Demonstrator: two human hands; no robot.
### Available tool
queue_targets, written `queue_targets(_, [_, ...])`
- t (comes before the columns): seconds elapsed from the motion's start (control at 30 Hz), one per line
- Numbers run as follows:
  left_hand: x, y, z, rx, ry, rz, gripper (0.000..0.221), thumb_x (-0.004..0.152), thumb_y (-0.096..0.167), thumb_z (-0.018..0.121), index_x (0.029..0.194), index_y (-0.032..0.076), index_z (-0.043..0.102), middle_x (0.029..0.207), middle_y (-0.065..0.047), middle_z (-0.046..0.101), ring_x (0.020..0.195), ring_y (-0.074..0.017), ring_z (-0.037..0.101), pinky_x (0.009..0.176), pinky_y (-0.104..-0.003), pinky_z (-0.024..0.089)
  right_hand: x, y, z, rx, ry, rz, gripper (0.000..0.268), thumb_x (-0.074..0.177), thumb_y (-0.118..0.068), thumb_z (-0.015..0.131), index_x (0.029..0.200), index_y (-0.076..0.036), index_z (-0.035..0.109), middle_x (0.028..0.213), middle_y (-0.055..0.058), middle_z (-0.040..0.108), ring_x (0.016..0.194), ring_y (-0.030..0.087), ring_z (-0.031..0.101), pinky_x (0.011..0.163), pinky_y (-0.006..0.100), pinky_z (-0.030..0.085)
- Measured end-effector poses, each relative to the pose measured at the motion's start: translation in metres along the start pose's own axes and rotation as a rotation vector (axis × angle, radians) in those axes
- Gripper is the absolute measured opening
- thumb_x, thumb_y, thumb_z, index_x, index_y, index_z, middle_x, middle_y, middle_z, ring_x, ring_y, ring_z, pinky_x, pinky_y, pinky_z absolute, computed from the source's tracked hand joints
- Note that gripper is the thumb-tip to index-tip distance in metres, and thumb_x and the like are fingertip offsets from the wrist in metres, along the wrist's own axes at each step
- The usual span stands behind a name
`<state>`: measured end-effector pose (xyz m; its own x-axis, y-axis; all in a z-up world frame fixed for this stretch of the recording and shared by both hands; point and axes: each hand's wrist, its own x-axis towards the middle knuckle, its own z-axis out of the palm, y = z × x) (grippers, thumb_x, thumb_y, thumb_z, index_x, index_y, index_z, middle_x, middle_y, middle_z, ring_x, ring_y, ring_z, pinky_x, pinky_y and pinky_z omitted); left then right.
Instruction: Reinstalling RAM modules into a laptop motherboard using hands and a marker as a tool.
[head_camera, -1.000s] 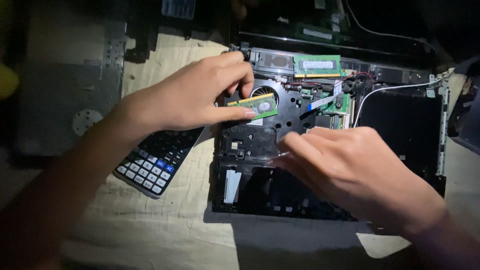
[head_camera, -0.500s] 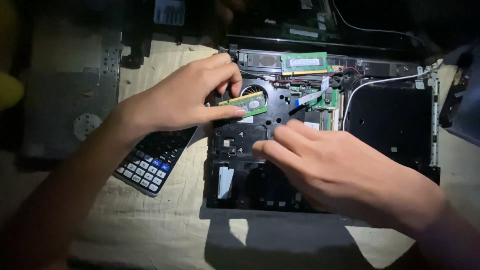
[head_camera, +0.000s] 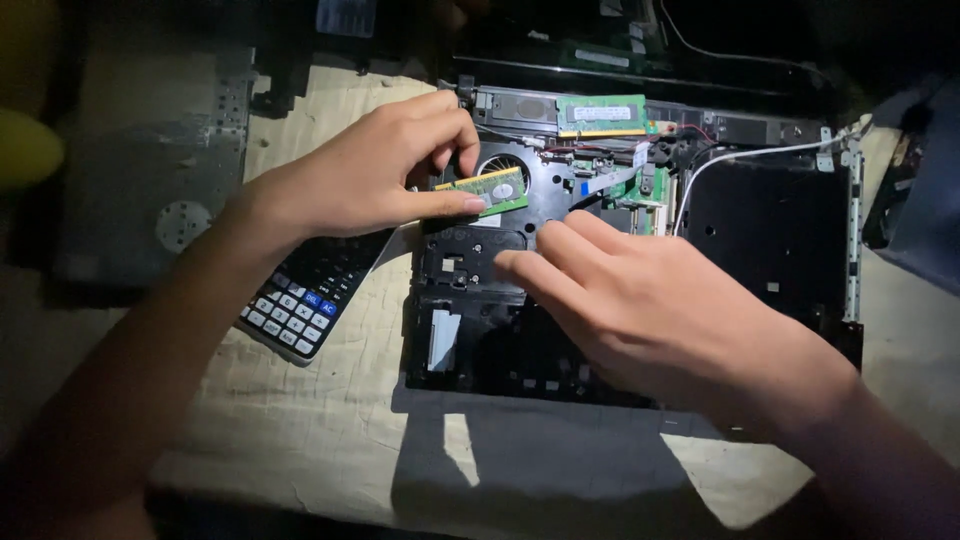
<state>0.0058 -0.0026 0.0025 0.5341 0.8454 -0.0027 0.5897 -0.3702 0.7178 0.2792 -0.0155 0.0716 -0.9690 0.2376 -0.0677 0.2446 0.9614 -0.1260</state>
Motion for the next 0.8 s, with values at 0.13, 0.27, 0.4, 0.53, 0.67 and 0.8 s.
queue_targets(0.13, [-0.0007,-0.0032,0.0021,-0.011,0.01,0.012,0.025,0.096,0.03,0.079,0.098,0.014,0.059,0.095,-0.001,0.052,0.08,-0.0133,0.049,0.068,-0.027,0.043,-0.0002,-0.0007,0.0037,0.034,0.04,-0.005,0.018,0.098,-0.011,0.056,0.115,-0.006,0.054,0.086,0.005,0.054,0.073,0.022,0.055,0.05,0.039,0.045])
queue_targets(0.27, [-0.0017,-0.0044,0.0019,-0.001,0.011,0.022,0.024,0.096,0.029,0.079,0.099,0.014,0.06,0.096,-0.002,0.053,0.083,-0.0142,0.051,0.07,-0.029,0.043,-0.0003,0.0023,0.0051,0.075,-0.048,0.073,0.012,0.106,-0.02,0.055,0.1,-0.012,0.048,0.072,0.002,0.055,0.058,0.023,0.056,0.041,0.042,0.042])
queue_targets(0.4, [-0.0017,-0.0039,0.0011,0.002,0.012,0.028,0.024,0.096,0.029,0.079,0.099,0.014,0.06,0.097,-0.002,0.053,0.082,-0.0144,0.05,0.07,-0.029,0.043,0.0026,0.002,-0.0007,0.078,0.021,0.004,0.016,0.099,-0.009,0.055,0.115,-0.005,0.052,0.088,0.006,0.05,0.074,0.022,0.053,0.043,0.038,0.042])
queue_targets(0.53, [-0.0038,-0.0043,0.0024,0.005,-0.002,0.014,0.025,0.097,0.029,0.079,0.1,0.014,0.059,0.097,-0.002,0.052,0.082,-0.0145,0.05,0.069,-0.029,0.043,-0.0017,0.0042,0.0031,0.04,-0.013,0.009,0.021,0.107,-0.028,0.057,0.094,-0.013,0.049,0.076,-0.001,0.051,0.062,0.018,0.052,0.039,0.037,0.04])
queue_targets(0.67, [-0.0027,-0.0042,0.001,0.005,0.023,0.041,0.024,0.097,0.027,0.079,0.1,0.013,0.06,0.099,-0.002,0.053,0.083,-0.015,0.051,0.072,-0.03,0.043,-0.0028,0.0076,-0.0011,0.053,-0.103,0.054,0.01,0.103,-0.019,0.053,0.11,-0.013,0.05,0.083,0.003,0.051,0.062,0.02,0.053,0.036,0.038,0.042])
queue_targets(0.8, [-0.0029,-0.004,0.0019,0.012,0.029,0.049,0.025,0.097,0.028,0.079,0.099,0.013,0.059,0.098,-0.002,0.053,0.083,-0.0154,0.05,0.071,-0.03,0.042,0.0031,0.0051,0.0012,0.112,-0.047,0.047,0.026,0.104,-0.033,0.059,0.115,-0.01,0.053,0.094,0.006,0.057,0.078,0.022,0.059,0.04,0.036,0.05])
